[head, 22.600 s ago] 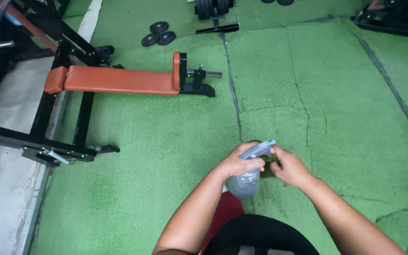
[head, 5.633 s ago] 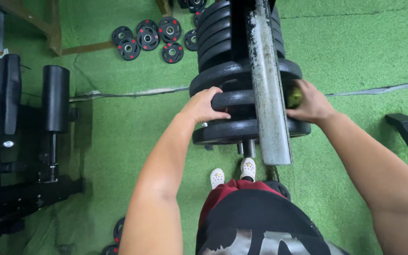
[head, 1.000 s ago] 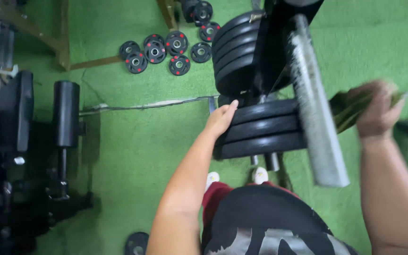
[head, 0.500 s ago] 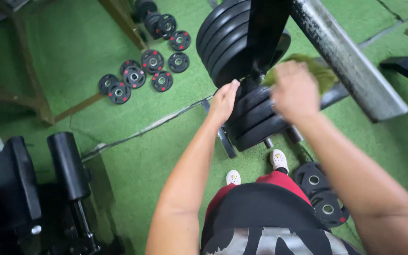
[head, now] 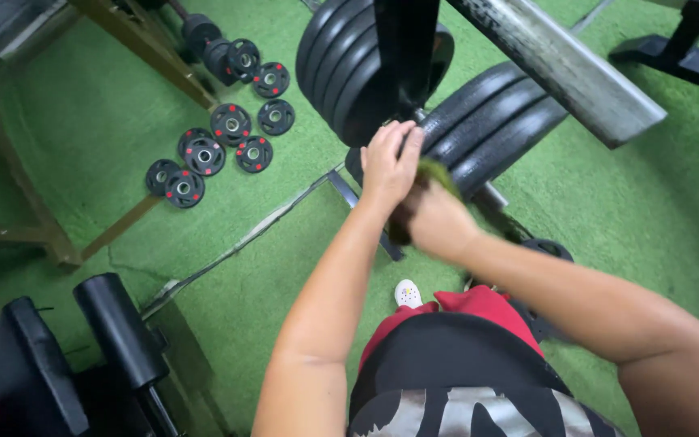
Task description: Cleaning and wiping down gym machines and weight plates using a spray bottle and a cloth.
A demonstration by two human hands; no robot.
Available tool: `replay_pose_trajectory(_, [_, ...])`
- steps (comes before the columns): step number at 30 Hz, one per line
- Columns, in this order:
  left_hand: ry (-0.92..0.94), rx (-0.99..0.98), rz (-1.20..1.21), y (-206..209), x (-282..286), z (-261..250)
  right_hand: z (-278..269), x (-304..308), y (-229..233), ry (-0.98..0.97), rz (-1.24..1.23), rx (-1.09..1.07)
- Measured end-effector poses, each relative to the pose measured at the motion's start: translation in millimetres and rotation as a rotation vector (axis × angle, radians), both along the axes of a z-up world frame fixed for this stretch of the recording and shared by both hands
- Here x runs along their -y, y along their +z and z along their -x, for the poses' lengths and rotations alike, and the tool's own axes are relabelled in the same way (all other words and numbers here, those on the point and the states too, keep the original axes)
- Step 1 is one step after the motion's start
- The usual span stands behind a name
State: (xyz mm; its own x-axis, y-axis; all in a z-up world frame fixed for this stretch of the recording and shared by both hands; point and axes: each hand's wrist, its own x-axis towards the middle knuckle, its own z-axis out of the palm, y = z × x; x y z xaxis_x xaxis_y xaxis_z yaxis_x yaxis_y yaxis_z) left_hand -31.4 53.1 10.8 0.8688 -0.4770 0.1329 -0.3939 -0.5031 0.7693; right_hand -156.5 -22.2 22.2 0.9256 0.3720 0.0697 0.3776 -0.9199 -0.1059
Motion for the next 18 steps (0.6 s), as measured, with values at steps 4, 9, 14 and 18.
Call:
replay_pose_trajectory(4, [-0.017,0.073,0.152,-30.4,4.7,-7.8,-26.6,66.6,24.9,-0.483,-0.02,0.186])
replay_pose_trajectory(9, [-0.044,0.078,0.193,-30.7,22.9,7.5,-31.2,127.5,-16.1,-0.777,-0.322,0.352])
replay_pose_trajectory(14, [-0.006,0.164,0.072,-17.9,56.2,24.1,-7.6,79.4,10.5,-0.567,0.06,0.325])
replay_pose_trajectory(18, [0.009,0.264,0.026,-9.0,82.2,37.0,-4.2,125.6,-1.7,-0.464,-0.278,0.295])
